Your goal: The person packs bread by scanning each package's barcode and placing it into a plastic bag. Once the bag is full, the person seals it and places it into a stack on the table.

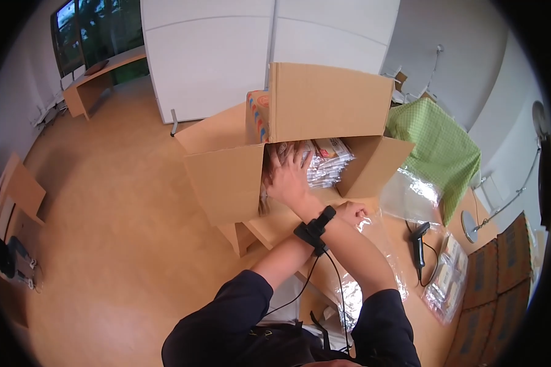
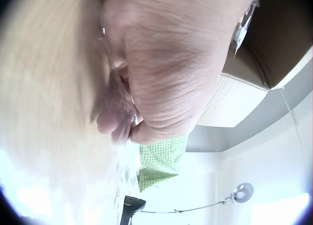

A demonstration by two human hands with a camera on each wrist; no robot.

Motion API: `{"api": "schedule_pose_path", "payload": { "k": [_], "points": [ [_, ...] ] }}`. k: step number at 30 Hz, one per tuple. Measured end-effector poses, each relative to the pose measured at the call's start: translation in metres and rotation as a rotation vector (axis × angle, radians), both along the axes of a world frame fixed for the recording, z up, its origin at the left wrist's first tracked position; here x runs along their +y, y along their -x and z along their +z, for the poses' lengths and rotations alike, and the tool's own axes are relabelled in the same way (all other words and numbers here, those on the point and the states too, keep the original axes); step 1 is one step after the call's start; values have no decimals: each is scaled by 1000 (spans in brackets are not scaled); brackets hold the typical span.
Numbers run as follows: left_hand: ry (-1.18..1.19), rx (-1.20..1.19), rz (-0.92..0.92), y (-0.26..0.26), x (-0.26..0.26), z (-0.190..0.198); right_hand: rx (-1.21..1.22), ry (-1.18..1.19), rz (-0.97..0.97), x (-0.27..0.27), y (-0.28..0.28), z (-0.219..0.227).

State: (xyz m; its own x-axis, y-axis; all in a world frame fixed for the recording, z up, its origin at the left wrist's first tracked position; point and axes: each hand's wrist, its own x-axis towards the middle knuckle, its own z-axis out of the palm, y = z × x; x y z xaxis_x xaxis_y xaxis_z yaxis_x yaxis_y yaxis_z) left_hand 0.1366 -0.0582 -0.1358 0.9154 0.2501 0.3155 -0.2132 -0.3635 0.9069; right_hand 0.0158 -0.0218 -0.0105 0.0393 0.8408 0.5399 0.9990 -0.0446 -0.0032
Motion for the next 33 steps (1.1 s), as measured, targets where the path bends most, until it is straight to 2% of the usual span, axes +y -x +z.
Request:
{"api": "schedule_pose_path", "payload": {
  "k": [10,13,16,19,22,25,26,28,30,32,33],
  "points": [
    [21,75,-70,0,4,1,20,-84,45,-17,-1,18],
    [-40,73,-97,1,5,2,40,-111,61,-26,0,24],
    [-32,92,-69,-5,5,-6,32,-156,79,-42,-8,29],
    [51,-9,-100,-2,5,-8,17,-60,108,-74,-22,25],
    [61,31,-88,-6,3,-23,67,92,149,-131,-42,33],
    [1219,-212,-162,-8,-5,-49,109,155,102,-193,-71,36],
    [1229,-207,-173,-2,-4,-35,171,178,69,-213,-82,36],
    [156,-39,-123,6,-1,3,284,219,-47,-253,-112,33],
    [166,-40,-87,5,-5,2,415,265,-177,-294,-149,27],
    [117,-79,-116,-2,-3,-4,565,273,-219,-333,-182,18],
    [187,-93,-96,4,-11,7,688,207,-198,-353,-199,5]
  ]
}}
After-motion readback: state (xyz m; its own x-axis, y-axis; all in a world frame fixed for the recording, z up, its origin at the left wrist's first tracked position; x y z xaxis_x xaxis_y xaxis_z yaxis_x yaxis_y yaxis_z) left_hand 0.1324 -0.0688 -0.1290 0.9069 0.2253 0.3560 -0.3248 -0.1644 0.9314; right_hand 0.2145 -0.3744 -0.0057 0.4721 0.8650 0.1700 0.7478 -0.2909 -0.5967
